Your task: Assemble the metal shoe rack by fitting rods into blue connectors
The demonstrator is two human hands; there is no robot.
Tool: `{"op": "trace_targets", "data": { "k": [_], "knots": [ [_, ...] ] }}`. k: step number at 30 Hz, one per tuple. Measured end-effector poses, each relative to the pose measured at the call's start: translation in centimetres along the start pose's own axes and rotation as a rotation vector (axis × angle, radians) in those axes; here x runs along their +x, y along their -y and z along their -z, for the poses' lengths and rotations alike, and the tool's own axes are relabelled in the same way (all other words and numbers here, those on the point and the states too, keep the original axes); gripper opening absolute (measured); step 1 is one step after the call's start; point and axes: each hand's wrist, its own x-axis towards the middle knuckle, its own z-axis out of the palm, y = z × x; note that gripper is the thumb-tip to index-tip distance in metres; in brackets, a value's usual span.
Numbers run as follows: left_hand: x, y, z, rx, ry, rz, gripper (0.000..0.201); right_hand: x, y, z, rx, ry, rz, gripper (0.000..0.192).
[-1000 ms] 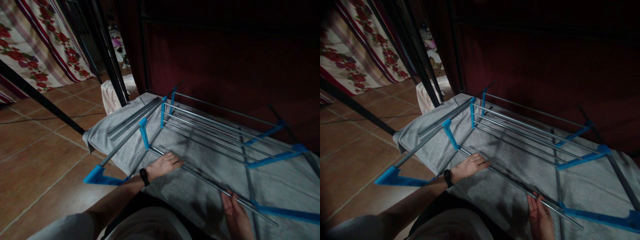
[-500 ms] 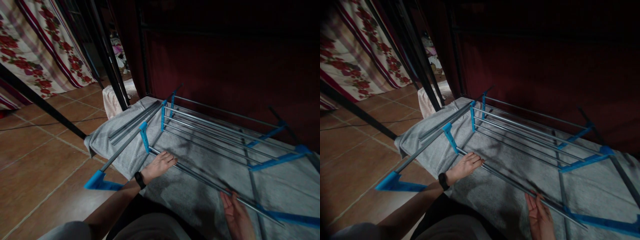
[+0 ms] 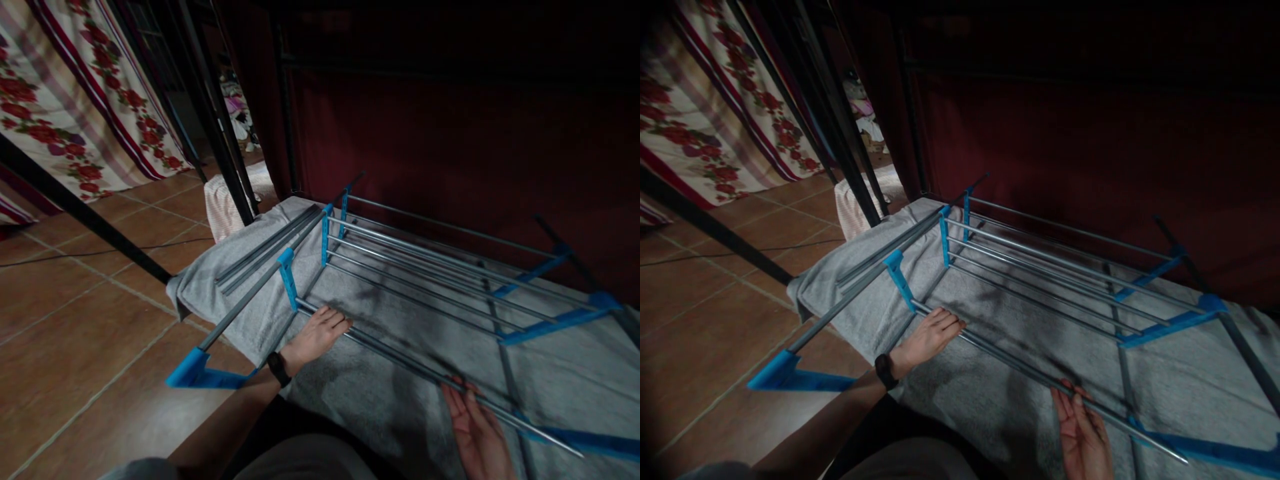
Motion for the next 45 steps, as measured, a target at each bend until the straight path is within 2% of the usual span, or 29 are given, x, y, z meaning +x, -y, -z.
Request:
{"op": "trace_targets", "data": {
  "k": [6, 14, 19, 23, 27, 32, 36, 40, 42, 45],
  "knots": [
    [-0.2, 0.2, 0.1, 0.004, -0.014, -0.002, 0.025, 0.1, 0.2, 0.6, 0.014, 0.017, 0.041, 0.024],
    [-0.2, 0.5, 0.2, 0.019, -0.033, -0.006, 0.024, 0.5, -0.1, 1.5, 0.119, 0.129, -0.001, 0.029],
    [-0.1, 0.4, 0.6, -0.032, -0.090, -0.035, 0.026, -0.2, -0.1, 0.0, 0.187, 0.112, 0.006, 0.021],
    [0.6, -1.1, 1.5, -0.145, -0.161, -0.126, 0.035, -1.6, 0.6, -2.1, 0.229, 0.099, 0.064, 0.017],
    [2.9, -3.6, 1.5, -0.236, -0.184, -0.181, 0.037, -2.0, 1.4, -3.8, 0.285, 0.096, 0.094, 0.018],
    [7.8, -8.6, 0.9, -0.365, -0.108, -0.253, 0.037, -2.0, 1.6, -4.3, 0.300, 0.112, 0.131, 0.021],
    [12.2, -13.1, 1.0, -0.482, 0.042, -0.304, 0.036, -2.3, 1.8, -4.6, 0.271, 0.153, 0.166, 0.020],
    [16.8, -17.4, 1.3, -0.617, 0.229, -0.411, 0.032, -2.5, 2.6, -5.4, 0.289, 0.137, 0.207, 0.021],
    [18.9, -19.6, 0.8, -0.637, 0.310, -0.434, 0.029, -2.6, 2.9, -5.7, 0.274, 0.139, 0.207, 0.022],
    [21.2, -22.5, -1.1, -0.589, 0.405, -0.430, 0.022, -2.5, 3.1, -5.8, 0.250, 0.165, 0.204, 0.029]
  ]
}}
